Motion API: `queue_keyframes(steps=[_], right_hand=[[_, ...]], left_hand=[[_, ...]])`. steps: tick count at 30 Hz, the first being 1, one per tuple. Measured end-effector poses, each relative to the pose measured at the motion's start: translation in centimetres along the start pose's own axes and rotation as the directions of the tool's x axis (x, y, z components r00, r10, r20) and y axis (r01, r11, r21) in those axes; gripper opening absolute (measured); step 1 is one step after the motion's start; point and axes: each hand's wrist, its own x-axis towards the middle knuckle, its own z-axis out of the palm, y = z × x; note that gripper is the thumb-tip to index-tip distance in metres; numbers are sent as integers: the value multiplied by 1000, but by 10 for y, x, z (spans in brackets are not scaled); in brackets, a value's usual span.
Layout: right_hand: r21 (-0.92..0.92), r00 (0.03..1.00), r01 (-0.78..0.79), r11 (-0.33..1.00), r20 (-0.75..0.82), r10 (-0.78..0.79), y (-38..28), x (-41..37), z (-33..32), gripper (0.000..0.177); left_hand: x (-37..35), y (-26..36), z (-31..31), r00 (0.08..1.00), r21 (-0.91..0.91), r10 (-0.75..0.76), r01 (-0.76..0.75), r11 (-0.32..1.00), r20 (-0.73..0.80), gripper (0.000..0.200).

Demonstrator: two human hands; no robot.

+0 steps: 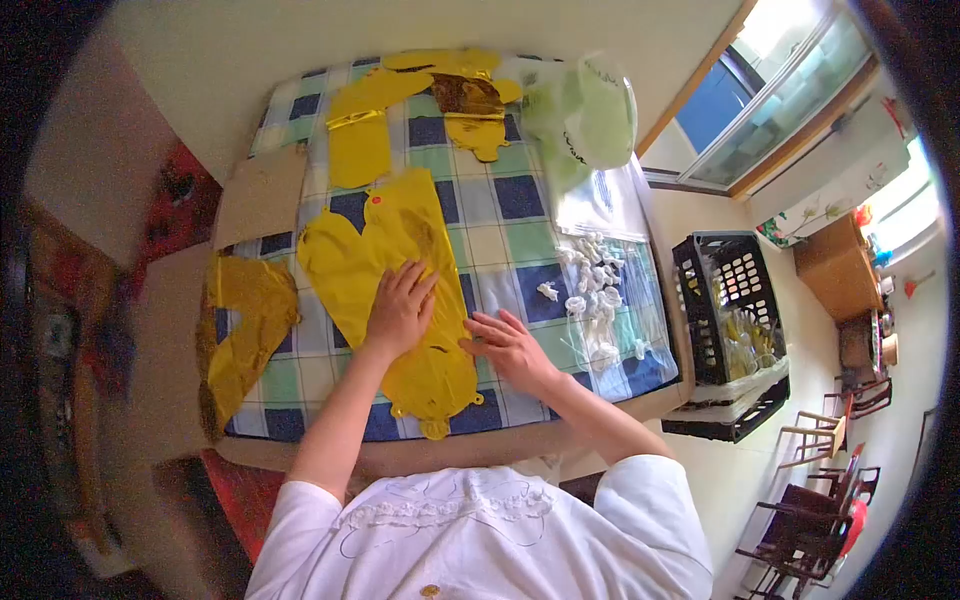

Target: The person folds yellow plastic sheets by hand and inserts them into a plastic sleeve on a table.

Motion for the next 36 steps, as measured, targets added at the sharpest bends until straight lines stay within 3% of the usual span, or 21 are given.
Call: queue_keyframes(steps=[7, 10, 12, 17, 22, 28, 32, 36], right_hand=[[20, 992, 61, 998, 105, -63, -15, -32, -25, 51], [57, 1000, 14, 998, 25, -15, -7, -3, -29, 48], [57, 988, -115, 992, -98, 120, -6, 42, -26, 45], [-127, 903, -254, 959, -386, 188, 32, 139, 24, 43], [-127, 917, -301, 945, -311, 250, 58, 146, 51, 46], [-140, 913, -289, 947, -339, 228, 55, 144, 54, 48], [-146, 909, -285, 947, -356, 219, 58, 143, 57, 49], [-130, 898, -300, 945, -373, 234, 49, 144, 50, 45]], left_hand=[[0, 1, -1, 1000, -11, 12, -12, 1000, -11, 35], [0, -1, 1, 1000, -2, 16, -16, 1000, 6, 36], [0, 0, 0, 1000, -1, 14, -14, 1000, 15, 36], [0, 0, 1, 1000, 8, 1, -2, 1000, 28, 35], [0, 0, 3, 1000, -47, -12, 12, 999, -9, 33], [13, -19, -8, 969, -376, -231, 183, 908, -86, 30], [38, -30, -26, 995, -53, -41, 36, 998, -94, 31], [39, -36, -6, 999, 34, 24, -23, 999, -26, 33]])
